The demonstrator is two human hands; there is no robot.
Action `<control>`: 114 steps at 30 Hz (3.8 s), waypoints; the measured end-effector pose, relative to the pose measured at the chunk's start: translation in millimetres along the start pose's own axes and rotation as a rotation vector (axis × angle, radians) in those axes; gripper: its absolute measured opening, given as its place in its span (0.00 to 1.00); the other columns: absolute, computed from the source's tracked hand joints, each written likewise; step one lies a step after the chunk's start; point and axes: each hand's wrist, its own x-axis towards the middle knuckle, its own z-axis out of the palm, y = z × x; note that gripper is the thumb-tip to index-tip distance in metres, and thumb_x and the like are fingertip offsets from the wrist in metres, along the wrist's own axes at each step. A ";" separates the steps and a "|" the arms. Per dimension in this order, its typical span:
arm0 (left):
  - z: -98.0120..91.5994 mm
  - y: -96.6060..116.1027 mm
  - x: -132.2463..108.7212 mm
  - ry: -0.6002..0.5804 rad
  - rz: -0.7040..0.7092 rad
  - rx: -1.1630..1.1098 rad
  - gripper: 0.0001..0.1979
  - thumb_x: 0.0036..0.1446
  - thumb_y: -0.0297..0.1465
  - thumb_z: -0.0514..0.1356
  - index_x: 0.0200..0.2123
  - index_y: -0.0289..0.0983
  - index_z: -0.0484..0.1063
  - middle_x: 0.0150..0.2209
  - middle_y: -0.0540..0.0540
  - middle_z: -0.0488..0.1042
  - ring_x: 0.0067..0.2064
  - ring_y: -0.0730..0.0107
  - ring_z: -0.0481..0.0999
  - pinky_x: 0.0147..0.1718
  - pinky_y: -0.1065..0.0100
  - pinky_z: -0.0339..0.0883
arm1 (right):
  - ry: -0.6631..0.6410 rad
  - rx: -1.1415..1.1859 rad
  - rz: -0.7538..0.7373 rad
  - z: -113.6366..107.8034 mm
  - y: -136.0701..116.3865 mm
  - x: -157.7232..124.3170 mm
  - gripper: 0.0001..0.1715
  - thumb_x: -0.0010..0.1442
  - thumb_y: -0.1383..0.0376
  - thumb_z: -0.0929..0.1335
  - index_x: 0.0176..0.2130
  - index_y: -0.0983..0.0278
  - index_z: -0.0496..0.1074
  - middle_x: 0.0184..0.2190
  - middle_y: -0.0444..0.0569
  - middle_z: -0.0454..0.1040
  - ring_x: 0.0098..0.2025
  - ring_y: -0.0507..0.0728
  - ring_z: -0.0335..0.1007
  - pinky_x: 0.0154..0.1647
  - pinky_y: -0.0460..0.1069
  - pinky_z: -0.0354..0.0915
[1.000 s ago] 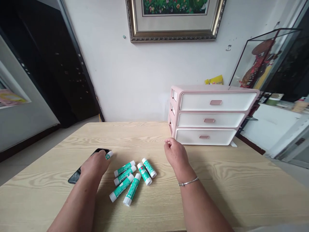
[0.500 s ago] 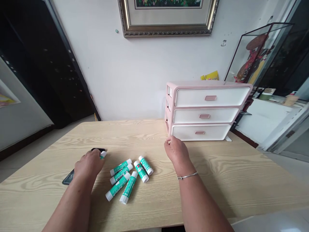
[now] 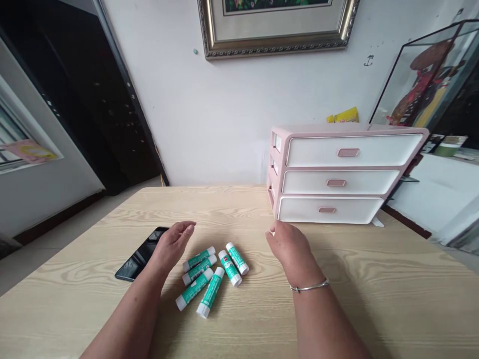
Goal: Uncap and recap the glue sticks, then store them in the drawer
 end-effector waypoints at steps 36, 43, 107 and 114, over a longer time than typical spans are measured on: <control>-9.1 21.7 -9.1 -0.244 -0.207 -1.063 0.26 0.59 0.50 0.57 0.48 0.35 0.75 0.43 0.38 0.80 0.48 0.53 0.78 0.45 0.56 0.71 | -0.158 -0.087 -0.053 9.8 -5.9 -3.9 0.16 0.58 0.71 0.66 0.47 0.64 0.74 0.43 0.55 0.78 0.45 0.60 0.74 0.42 0.49 0.60; -3.8 17.7 -13.5 -0.299 -0.109 -0.155 0.12 0.51 0.35 0.61 0.38 0.38 0.78 0.35 0.47 0.80 0.37 0.63 0.76 0.34 0.66 0.65 | -0.167 -0.079 -0.066 12.9 -13.6 -9.3 0.18 0.59 0.74 0.64 0.47 0.64 0.75 0.44 0.54 0.78 0.48 0.60 0.73 0.44 0.49 0.60; 3.9 42.9 -30.4 -0.474 0.260 -0.175 0.17 0.66 0.43 0.53 0.48 0.38 0.70 0.38 0.48 0.74 0.38 0.67 0.70 0.38 0.68 0.63 | -0.143 1.204 -0.348 30.9 -75.3 -37.2 0.22 0.61 0.56 0.69 0.51 0.63 0.75 0.41 0.51 0.78 0.37 0.54 0.73 0.39 0.50 0.72; 3.4 46.7 -30.5 -0.498 0.272 -0.246 0.17 0.65 0.43 0.53 0.49 0.40 0.72 0.40 0.46 0.77 0.40 0.64 0.73 0.41 0.68 0.65 | -0.169 1.176 -0.348 29.9 -79.2 -41.9 0.21 0.61 0.58 0.70 0.52 0.60 0.76 0.43 0.50 0.79 0.40 0.56 0.74 0.39 0.51 0.73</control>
